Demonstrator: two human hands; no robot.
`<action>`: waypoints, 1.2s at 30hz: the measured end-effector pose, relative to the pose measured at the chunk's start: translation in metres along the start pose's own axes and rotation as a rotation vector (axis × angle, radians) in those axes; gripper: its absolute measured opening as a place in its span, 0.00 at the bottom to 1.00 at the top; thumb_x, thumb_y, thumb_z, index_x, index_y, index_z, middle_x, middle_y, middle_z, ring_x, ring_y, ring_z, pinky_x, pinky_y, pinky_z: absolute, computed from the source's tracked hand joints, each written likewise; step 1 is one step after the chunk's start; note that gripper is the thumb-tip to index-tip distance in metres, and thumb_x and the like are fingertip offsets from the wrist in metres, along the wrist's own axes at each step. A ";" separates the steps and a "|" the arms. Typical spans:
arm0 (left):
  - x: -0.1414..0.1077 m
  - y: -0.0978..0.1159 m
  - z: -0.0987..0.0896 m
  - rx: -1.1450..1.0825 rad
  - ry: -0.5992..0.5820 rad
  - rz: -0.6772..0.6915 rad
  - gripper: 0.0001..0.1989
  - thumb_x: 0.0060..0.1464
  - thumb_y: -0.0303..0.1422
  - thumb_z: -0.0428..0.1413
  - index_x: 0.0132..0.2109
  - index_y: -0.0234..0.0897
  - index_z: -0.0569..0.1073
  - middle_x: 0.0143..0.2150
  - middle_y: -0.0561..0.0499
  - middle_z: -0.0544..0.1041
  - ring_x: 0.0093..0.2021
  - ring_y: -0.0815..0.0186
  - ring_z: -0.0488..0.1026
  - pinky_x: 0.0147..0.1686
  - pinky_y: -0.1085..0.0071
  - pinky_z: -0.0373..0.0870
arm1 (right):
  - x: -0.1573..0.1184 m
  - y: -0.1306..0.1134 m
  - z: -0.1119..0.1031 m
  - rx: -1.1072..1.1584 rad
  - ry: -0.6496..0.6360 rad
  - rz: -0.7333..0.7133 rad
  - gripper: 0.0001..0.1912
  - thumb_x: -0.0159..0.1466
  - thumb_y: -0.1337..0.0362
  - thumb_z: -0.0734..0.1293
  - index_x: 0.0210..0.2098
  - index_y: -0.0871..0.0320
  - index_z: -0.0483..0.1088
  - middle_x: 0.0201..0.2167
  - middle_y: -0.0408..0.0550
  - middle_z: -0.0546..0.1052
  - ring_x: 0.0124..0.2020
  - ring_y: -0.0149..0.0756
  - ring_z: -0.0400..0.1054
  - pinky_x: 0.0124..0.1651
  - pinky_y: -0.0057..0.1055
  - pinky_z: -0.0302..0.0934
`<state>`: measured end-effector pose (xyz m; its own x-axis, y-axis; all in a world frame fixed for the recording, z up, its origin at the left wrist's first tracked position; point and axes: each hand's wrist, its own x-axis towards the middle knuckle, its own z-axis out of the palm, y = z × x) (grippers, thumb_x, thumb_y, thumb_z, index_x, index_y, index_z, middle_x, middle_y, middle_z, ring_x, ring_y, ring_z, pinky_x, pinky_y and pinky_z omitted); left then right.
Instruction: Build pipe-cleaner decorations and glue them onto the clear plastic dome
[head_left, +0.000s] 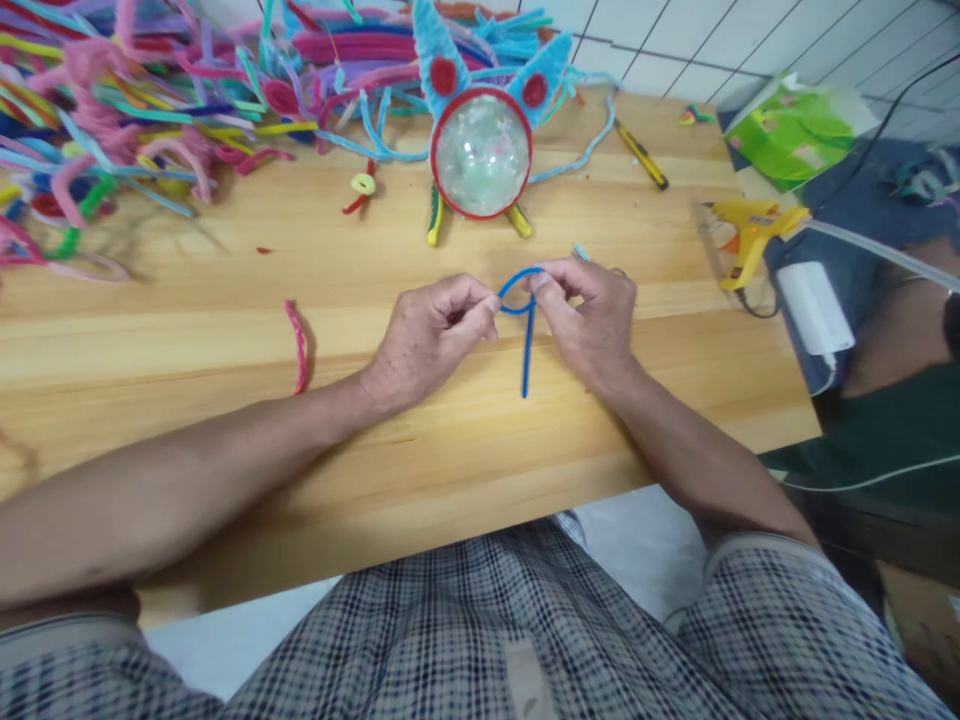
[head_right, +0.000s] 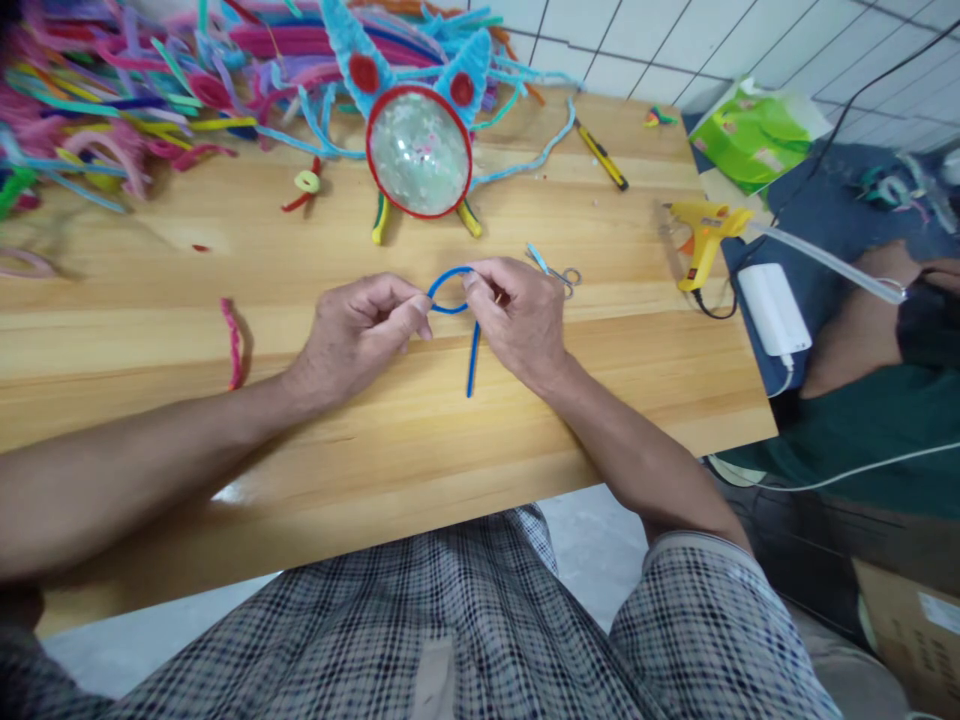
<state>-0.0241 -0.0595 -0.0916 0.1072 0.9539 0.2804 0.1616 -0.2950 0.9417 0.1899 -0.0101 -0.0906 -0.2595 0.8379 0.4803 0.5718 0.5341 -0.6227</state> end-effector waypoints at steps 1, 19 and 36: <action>0.001 -0.001 0.000 -0.012 0.015 -0.014 0.17 0.71 0.41 0.62 0.33 0.40 0.79 0.28 0.53 0.80 0.26 0.69 0.69 0.28 0.69 0.65 | 0.000 0.003 0.002 0.033 0.003 0.014 0.17 0.78 0.46 0.67 0.44 0.49 0.83 0.35 0.45 0.86 0.35 0.39 0.80 0.42 0.38 0.76; 0.011 -0.008 -0.004 -0.132 0.095 -0.137 0.19 0.71 0.48 0.65 0.34 0.42 0.77 0.30 0.52 0.83 0.23 0.69 0.69 0.23 0.69 0.67 | 0.004 0.006 -0.003 -0.047 -0.045 -0.218 0.08 0.75 0.54 0.70 0.51 0.43 0.80 0.41 0.47 0.83 0.38 0.43 0.77 0.46 0.46 0.78; 0.010 -0.008 -0.001 -0.162 0.088 -0.129 0.14 0.71 0.38 0.64 0.34 0.39 0.78 0.28 0.54 0.81 0.22 0.72 0.67 0.24 0.72 0.66 | 0.000 0.014 0.001 -0.135 -0.054 -0.283 0.15 0.79 0.48 0.68 0.49 0.49 0.82 0.42 0.48 0.86 0.40 0.41 0.82 0.48 0.39 0.77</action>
<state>-0.0257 -0.0475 -0.0958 0.0086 0.9865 0.1638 0.0078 -0.1639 0.9865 0.1971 -0.0024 -0.0991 -0.4620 0.6652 0.5866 0.5685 0.7297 -0.3799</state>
